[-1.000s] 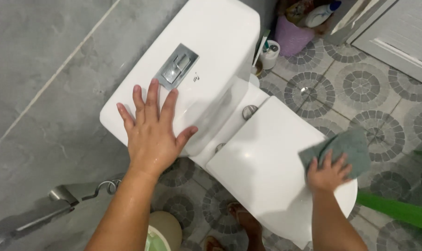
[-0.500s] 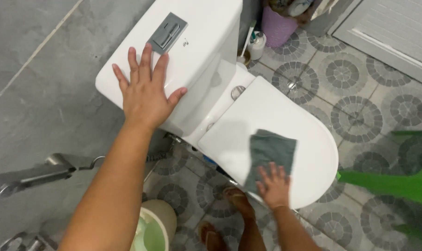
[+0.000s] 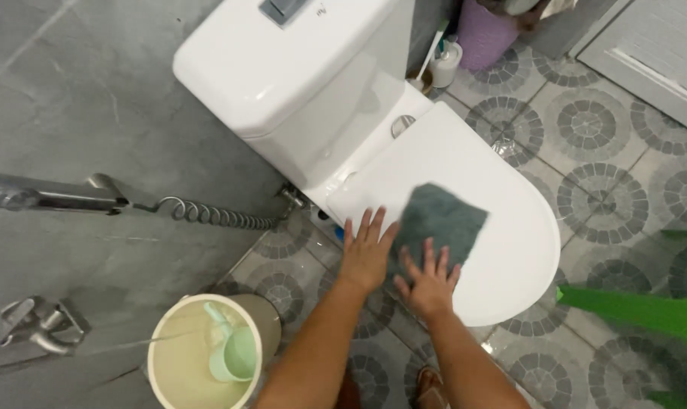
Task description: Cleaning the exterior and interior of a toilet using water, a rag, and a scrub brush.
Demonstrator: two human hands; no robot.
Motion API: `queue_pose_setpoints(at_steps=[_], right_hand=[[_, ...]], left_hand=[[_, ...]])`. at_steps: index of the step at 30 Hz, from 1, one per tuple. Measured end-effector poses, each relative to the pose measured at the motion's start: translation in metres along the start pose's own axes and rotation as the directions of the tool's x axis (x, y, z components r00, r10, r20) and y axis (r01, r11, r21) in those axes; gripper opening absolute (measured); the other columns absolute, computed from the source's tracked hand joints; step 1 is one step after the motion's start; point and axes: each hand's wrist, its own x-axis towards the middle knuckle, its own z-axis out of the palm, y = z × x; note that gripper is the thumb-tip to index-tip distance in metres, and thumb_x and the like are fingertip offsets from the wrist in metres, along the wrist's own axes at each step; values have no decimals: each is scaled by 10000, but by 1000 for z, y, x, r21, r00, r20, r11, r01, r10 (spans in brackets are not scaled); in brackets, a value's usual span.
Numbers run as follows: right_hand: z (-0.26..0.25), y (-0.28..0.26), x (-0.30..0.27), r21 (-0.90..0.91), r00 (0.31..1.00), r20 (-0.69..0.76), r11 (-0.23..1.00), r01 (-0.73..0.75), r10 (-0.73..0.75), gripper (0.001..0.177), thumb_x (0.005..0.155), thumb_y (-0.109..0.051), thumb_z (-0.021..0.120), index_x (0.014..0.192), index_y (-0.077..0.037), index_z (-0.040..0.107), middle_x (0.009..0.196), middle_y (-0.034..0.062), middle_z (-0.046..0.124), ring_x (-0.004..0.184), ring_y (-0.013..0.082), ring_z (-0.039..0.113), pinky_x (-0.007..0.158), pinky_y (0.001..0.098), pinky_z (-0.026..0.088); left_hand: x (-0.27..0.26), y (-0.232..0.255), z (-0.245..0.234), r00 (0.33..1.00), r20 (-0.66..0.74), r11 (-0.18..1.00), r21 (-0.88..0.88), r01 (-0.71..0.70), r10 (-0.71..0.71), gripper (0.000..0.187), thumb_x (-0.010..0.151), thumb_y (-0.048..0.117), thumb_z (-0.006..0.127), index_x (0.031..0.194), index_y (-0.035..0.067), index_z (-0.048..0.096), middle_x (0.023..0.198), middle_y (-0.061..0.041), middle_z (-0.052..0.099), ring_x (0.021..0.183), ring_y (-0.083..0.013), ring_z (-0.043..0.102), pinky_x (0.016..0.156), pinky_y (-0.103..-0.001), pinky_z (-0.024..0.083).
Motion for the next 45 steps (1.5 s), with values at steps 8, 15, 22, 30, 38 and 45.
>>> queue_pose_setpoints(at_steps=[8,15,22,30,38,45], right_hand=[[68,167,15,-45,869,-484,994,99,-109,676,780,-698,656,1398,-442,553,1636,-110,317,1581,261,256,1278,703,44],[51,181,84,-69,744,-653,989,128,-142,999,726,-774,545,1529,-183,484,1654,246,194,1458,563,94,1039,805,27],[36,58,92,-216,566,-688,873,437,-454,548,881,-416,717,1355,-143,680,1512,198,512,1415,437,404,1153,547,374],[50,-38,47,-637,365,-416,553,536,-833,378,681,-495,853,697,-149,700,661,42,693,622,243,658,599,389,543],[43,-18,83,-343,361,-690,723,600,-627,314,882,-409,810,853,-115,704,844,81,677,778,240,655,714,353,554],[69,15,54,-670,483,-349,574,470,-803,487,699,-638,733,1095,-354,746,1555,121,516,1344,391,479,1103,514,412]], left_hand=[[-17,37,107,916,182,892,-221,393,-359,955,860,245,757,1622,139,191,1685,-188,-40,1558,-355,8,1230,-582,44],[-25,26,180,929,-257,923,-346,168,-265,934,799,433,810,1580,199,355,1680,-227,74,1559,-369,115,1203,-662,128],[-19,6,245,706,-695,908,-375,-188,-140,897,790,472,832,1534,157,444,1658,-193,294,1560,-372,285,1171,-767,138],[-7,-50,284,497,-816,710,-534,-458,-293,626,866,57,693,1457,62,488,1543,-166,464,1474,-365,443,1248,-586,277],[23,-72,283,511,-607,285,-768,-574,-608,406,928,-25,648,1321,70,610,1316,-106,573,1140,-203,592,965,-323,509],[51,-221,330,545,-453,440,-883,-164,-706,336,813,13,717,1143,73,715,1095,-97,729,1010,-234,688,900,-350,558]])
